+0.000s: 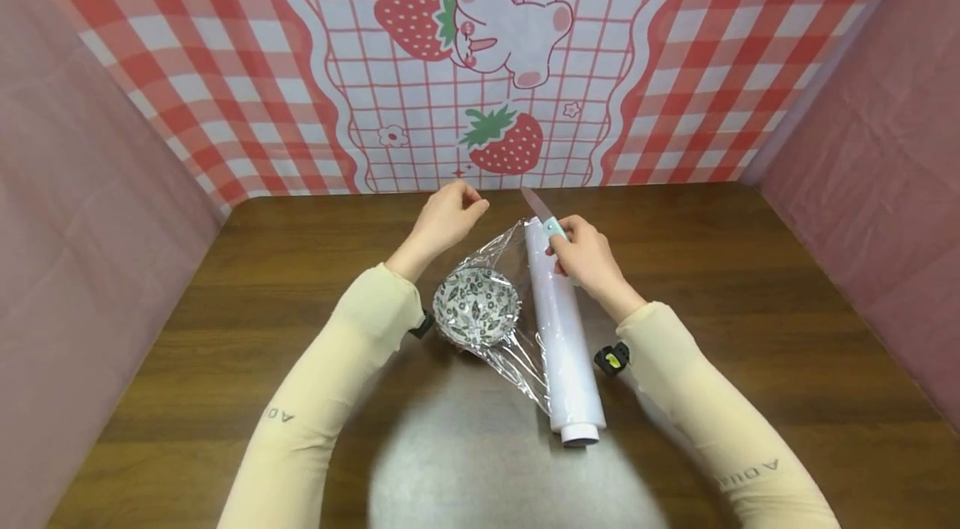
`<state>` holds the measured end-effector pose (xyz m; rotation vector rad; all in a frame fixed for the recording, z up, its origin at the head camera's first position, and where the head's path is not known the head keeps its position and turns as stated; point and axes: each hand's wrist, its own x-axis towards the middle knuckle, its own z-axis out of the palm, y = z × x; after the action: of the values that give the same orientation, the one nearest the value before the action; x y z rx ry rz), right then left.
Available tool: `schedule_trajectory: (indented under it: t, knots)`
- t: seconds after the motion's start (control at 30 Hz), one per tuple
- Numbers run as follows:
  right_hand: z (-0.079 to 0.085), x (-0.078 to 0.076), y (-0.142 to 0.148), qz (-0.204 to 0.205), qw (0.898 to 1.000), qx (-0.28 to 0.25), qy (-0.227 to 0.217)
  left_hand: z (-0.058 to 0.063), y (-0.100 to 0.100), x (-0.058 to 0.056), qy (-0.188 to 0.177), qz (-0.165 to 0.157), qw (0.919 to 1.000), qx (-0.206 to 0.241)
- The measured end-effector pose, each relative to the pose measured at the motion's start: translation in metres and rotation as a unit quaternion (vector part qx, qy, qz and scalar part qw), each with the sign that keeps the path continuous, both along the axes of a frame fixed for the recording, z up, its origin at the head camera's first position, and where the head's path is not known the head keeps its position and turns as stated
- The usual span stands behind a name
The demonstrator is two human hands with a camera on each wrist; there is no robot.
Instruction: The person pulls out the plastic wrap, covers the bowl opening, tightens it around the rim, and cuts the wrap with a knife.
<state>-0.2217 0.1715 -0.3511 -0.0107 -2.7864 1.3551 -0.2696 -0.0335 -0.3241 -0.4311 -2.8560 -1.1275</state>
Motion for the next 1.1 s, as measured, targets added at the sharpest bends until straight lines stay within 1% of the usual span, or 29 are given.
schedule_trajectory:
  t: [0.13,0.23,0.33,0.43,0.53,0.57,0.63,0.7,0.77,0.83,0.9,0.97,1.1]
  knots:
    - [-0.006,-0.006,-0.003,-0.015,1.0,0.0,-0.018,-0.005,0.005,-0.008,-0.031,-0.002,0.9991,-0.03]
    - [-0.009,-0.009,-0.003,-0.023,0.999,0.008,-0.032,-0.009,0.011,-0.014,-0.063,-0.008,0.9967,-0.051]
    - [-0.011,-0.01,-0.003,-0.023,0.999,0.018,-0.042,-0.011,0.015,-0.019,-0.088,-0.024,0.9937,-0.066]
    - [-0.011,-0.009,-0.004,-0.017,0.998,0.023,-0.054,-0.013,0.02,-0.023,-0.096,-0.043,0.9915,-0.077]
    - [-0.009,-0.008,-0.003,-0.007,0.998,0.029,-0.06,-0.011,0.022,-0.024,-0.103,-0.06,0.9891,-0.086]
    - [-0.008,-0.008,-0.002,-0.005,0.998,0.033,-0.059,-0.01,0.022,-0.024,-0.107,-0.068,0.9877,-0.091]
    - [-0.007,-0.008,-0.002,-0.002,0.998,0.024,-0.058,-0.005,0.022,-0.024,-0.119,-0.081,0.9844,-0.102]
    - [-0.004,-0.009,-0.002,0.006,0.997,-0.016,-0.071,-0.001,0.022,-0.024,-0.13,-0.091,0.9813,-0.109]
    - [-0.002,-0.011,-0.004,0.018,0.991,-0.083,-0.103,0.003,0.025,-0.024,-0.134,-0.098,0.9789,-0.119]
    - [0.0,-0.013,-0.007,0.025,0.978,-0.155,-0.14,0.005,0.029,-0.025,-0.13,-0.1,0.9786,-0.124]
    - [0.001,-0.015,-0.01,0.028,0.965,-0.204,-0.165,0.006,0.035,-0.025,-0.126,-0.095,0.9785,-0.133]
    - [0.001,-0.016,-0.013,0.026,0.959,-0.22,-0.174,0.007,0.041,-0.025,-0.121,-0.091,0.9777,-0.146]
    - [-0.003,-0.02,-0.016,0.026,0.955,-0.234,-0.178,0.002,0.051,-0.025,-0.127,-0.073,0.9757,-0.163]
